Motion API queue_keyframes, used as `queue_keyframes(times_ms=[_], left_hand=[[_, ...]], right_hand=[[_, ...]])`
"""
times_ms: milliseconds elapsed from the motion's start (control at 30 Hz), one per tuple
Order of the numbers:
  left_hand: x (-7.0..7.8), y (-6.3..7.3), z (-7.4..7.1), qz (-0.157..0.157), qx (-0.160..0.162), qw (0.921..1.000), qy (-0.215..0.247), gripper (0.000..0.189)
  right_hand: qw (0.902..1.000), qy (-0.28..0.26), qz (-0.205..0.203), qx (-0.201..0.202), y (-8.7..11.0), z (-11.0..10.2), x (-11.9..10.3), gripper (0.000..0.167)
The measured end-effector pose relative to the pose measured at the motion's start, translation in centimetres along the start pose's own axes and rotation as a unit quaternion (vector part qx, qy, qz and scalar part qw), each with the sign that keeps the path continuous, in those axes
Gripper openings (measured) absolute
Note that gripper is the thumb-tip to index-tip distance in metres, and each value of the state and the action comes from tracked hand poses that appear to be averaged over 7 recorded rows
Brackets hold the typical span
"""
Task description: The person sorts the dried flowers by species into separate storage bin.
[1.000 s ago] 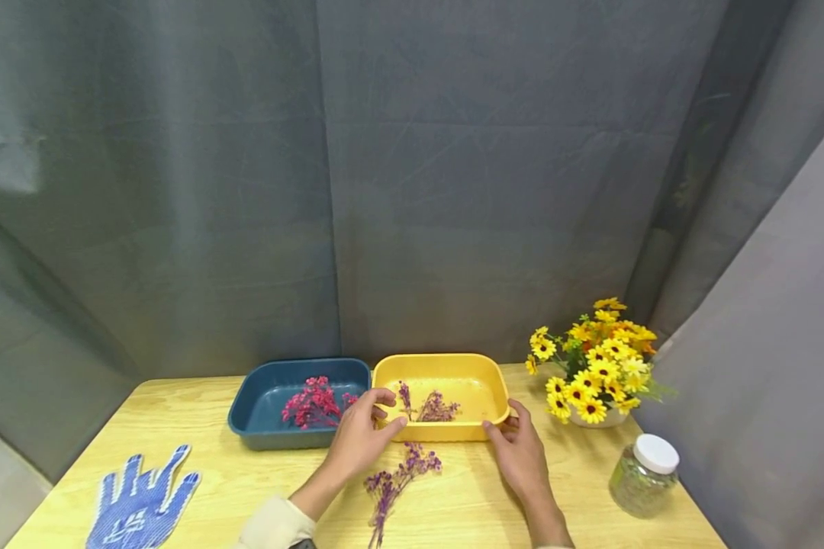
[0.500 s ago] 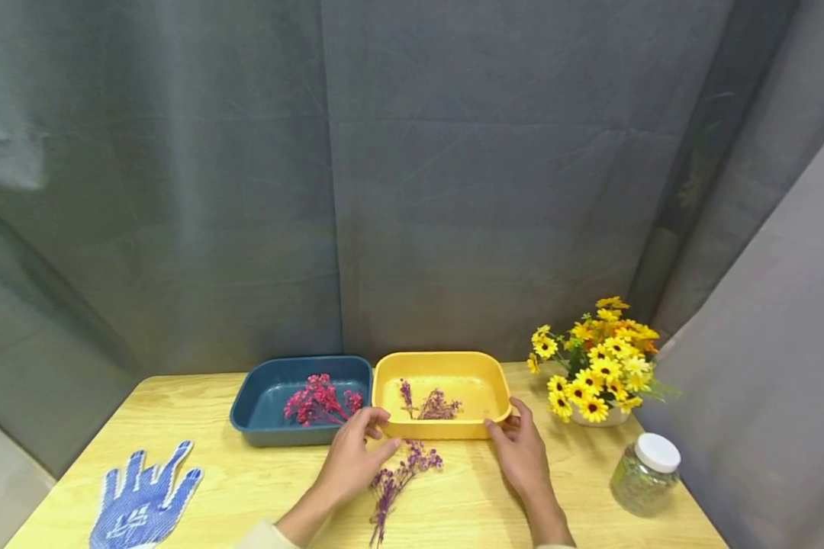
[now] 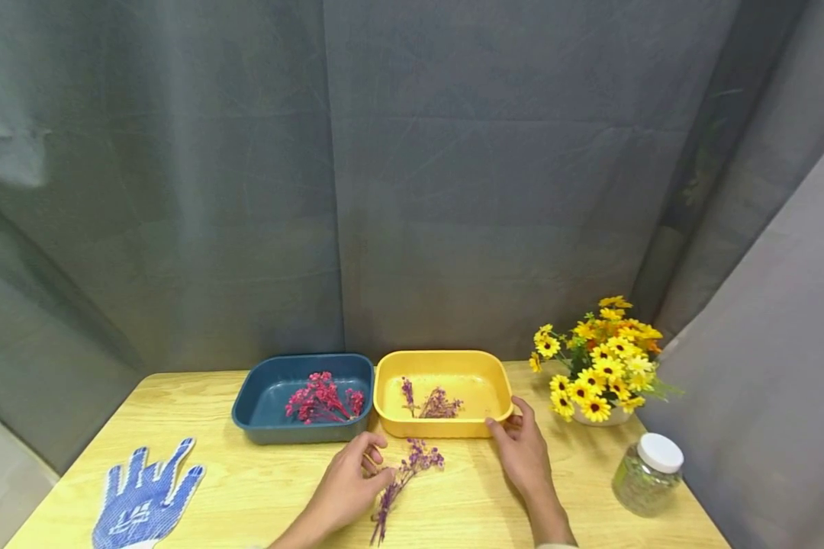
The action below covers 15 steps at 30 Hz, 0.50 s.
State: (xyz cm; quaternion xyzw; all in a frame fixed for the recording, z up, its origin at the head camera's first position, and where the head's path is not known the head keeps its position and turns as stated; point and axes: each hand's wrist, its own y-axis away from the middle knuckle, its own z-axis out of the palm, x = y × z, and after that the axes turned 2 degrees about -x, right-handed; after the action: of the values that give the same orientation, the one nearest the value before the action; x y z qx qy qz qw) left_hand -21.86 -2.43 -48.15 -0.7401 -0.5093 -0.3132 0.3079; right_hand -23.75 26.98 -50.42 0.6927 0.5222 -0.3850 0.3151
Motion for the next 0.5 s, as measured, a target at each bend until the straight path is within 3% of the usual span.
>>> queue_keyframes(times_ms=[100, 333, 500], left_hand=[[-0.2, 0.4, 0.2, -0.001, -0.006, 0.9999, -0.013, 0.036], [-0.5, 1.2, 0.3, -0.025, -0.054, 0.9976, -0.034, 0.036], [-0.6, 1.6, 0.5, -0.025, -0.059, 0.9952, -0.074, 0.033]], right_hand=[[1.0, -0.001, 0.004, -0.004, 0.0, -0.1, 0.1, 0.085], [1.0, 0.002, 0.006, -0.003, -0.1, -0.1, 0.2, 0.085], [1.0, 0.004, 0.003, -0.003, -0.1, 0.0, 0.2, 0.085]])
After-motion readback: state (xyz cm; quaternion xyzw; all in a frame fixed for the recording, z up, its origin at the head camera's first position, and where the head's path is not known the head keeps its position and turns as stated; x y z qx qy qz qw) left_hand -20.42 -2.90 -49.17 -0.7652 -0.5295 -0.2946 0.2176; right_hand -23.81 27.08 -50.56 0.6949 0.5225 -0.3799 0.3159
